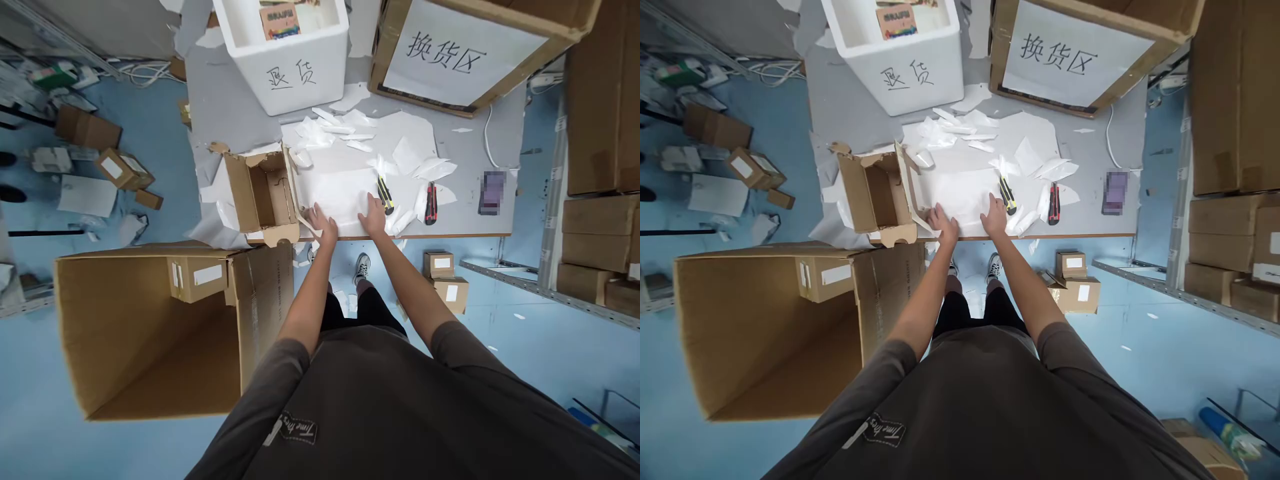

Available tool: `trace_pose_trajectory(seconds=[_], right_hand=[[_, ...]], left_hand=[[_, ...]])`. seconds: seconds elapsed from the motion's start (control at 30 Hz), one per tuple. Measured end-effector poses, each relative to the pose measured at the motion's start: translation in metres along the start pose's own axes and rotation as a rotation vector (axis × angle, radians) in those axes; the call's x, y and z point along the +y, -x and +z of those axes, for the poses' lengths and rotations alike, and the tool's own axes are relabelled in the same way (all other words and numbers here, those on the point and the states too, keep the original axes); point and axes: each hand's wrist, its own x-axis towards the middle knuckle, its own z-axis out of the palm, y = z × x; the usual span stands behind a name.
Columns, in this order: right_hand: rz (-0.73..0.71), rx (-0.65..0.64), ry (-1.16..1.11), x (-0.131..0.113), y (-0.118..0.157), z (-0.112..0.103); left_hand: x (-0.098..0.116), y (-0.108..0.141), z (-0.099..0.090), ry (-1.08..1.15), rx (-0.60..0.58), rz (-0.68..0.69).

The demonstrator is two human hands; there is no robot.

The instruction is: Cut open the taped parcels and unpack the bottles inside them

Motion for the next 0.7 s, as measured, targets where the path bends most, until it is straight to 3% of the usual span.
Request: trace_pose_trajectory(seconds=[0.13,0.23,0.33,0.43,0.57,0.7], right_hand=[[0.053,0.019,0.011,0.002,-0.002,0.004],[0.072,-0.016,0.006,-0.009,-0.002,-0.005],[0.011,0.025,-0.085,-0.029,0.006,-0.026],[-0.089,0.061,-0.315,-0.06,0.025,-0.055],[-0.095,-0.099,-0.657,-0.114,0.06,-0.088],[-0.15,-0.039,-0.803,-0.179,0.076,-0.1]], left_hand=[[0.0,0.001,0.0,-0.027,-0.05,-0.055],[0.006,0.008,0.001,-0.049,-0.117,-0.03],[0.02,0.02,-0.004,-0.001,-0.133,0.058],[0.044,0.036,-0.016,0.162,-0.131,0.159],[0.08,0.052,-0.049,0.404,-0.196,0.252],[0.098,0.05,-0.108,0.513,-0.348,0.348]])
